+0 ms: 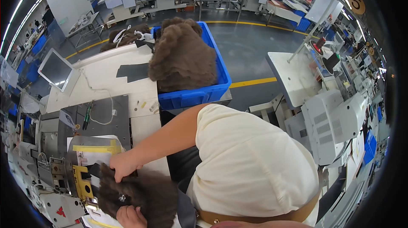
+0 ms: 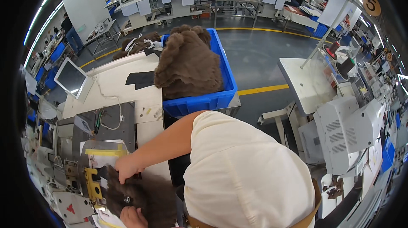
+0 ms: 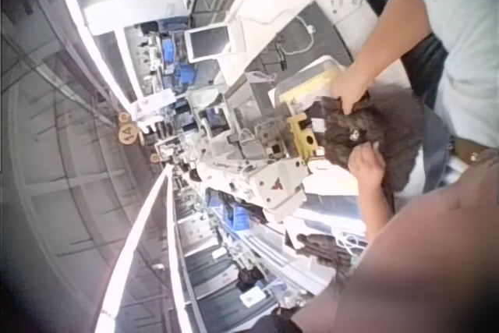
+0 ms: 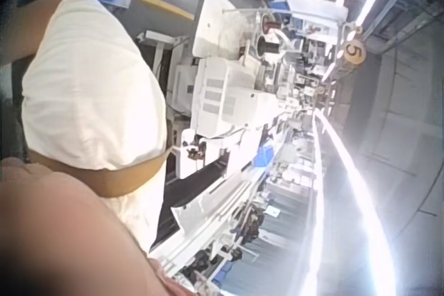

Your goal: Sewing pieces of fur fabric together using an industrial sewing machine.

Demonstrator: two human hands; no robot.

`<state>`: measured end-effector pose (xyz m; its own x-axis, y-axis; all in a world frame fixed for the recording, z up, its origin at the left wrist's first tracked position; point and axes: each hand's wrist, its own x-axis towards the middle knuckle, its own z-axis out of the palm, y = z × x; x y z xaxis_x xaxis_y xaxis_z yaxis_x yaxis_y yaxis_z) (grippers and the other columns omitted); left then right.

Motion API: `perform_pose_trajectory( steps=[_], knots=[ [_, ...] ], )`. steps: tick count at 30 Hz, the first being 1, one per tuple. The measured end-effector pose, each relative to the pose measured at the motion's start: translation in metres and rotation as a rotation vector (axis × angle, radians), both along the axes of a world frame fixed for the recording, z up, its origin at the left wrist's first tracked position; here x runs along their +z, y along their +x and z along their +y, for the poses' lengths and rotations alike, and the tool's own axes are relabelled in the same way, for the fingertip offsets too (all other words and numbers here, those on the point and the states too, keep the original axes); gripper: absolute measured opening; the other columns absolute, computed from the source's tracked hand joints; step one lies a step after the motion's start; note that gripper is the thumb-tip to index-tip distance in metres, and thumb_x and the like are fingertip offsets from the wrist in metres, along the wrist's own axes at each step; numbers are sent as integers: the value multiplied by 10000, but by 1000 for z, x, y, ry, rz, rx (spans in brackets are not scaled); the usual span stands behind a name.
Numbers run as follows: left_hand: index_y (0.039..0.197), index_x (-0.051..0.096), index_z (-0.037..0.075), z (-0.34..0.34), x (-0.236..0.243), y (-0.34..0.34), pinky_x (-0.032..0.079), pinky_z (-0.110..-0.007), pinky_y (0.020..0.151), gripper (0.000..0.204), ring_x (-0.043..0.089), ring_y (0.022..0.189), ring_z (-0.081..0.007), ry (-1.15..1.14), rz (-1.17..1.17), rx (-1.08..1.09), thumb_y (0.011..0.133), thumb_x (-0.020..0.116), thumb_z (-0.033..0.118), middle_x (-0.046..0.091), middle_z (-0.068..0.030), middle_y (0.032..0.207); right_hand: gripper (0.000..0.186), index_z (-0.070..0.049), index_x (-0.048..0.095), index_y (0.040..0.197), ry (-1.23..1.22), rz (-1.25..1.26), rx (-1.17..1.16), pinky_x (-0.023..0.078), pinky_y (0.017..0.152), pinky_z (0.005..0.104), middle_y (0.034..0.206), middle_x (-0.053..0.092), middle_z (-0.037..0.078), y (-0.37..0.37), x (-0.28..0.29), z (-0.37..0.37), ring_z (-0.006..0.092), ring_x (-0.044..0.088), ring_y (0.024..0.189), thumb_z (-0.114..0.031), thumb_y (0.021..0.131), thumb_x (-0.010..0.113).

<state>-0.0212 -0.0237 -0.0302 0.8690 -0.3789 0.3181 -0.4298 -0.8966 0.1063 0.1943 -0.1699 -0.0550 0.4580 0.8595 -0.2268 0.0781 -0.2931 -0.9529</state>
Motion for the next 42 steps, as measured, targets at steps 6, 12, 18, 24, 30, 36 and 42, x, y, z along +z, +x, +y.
perform_pose_trajectory(
  steps=[6, 12, 18, 24, 30, 36, 42],
  knots=[
    [973, 635, 16, -8, -1, -2, 510, -500, 752, 245, 613, 818, -400, -12, -99, -102, 936, 736, 236, 635, -176, 908, 315, 31, 659, 1097, 379, -522, -67, 507, 890, 521, 1021, 695, 274, 2, -8, 6, 480, 645, 1023, -111, 817, 623],
    [1125, 610, -9, -5, -12, 4, 451, -520, 845, 540, 565, 910, -397, -94, -167, -108, 978, 630, 510, 602, -191, 1014, 346, -28, 630, 1204, 434, -655, -251, 539, 896, 464, 1086, 697, 233, 32, 51, -77, 434, 663, 1064, -81, 862, 644],
    [1214, 593, -22, 6, -20, 4, 455, -529, 896, 610, 573, 996, -409, -102, -61, 90, 1010, 550, 551, 601, -205, 1118, 334, -25, 656, 1294, 594, -226, -431, 499, 1012, 324, 1197, 731, 43, 73, 110, -150, 115, 631, 1131, -17, 968, 583],
    [1244, 582, -27, 9, -20, 3, 442, -532, 932, 573, 555, 1057, -440, -104, -4, 162, 1016, 540, 496, 588, -242, 1141, 322, -22, 643, 1281, 728, -238, -764, 571, 931, 385, 1167, 733, 90, 137, 176, -232, 206, 701, 1031, 11, 980, 532],
    [1238, 594, -18, 11, -27, 12, 442, -531, 965, 593, 545, 1095, -433, -142, 59, 206, 990, 580, 520, 591, -221, 1165, 388, -31, 594, 1370, 472, -424, -702, 556, 969, 353, 1231, 721, 86, 226, 219, -355, 194, 698, 1088, -47, 983, 572],
    [1247, 587, -29, 16, -25, 16, 440, -531, 980, 564, 543, 1104, -443, -217, 113, 288, 959, 642, 452, 594, -235, 1189, 462, 22, 609, 1349, 238, -466, -621, 572, 932, 387, 1240, 719, 140, 228, 297, -406, 228, 719, 1049, -24, 893, 673],
    [1247, 596, -30, 24, -30, 14, 436, -528, 994, 523, 545, 1108, -443, -248, 120, 342, 956, 651, 400, 602, -239, 1187, 553, 19, 598, 1374, 460, -327, 482, 546, 998, 382, 1247, 719, 143, 303, 300, -402, 241, 707, 1098, -82, 853, 757]
  ],
)
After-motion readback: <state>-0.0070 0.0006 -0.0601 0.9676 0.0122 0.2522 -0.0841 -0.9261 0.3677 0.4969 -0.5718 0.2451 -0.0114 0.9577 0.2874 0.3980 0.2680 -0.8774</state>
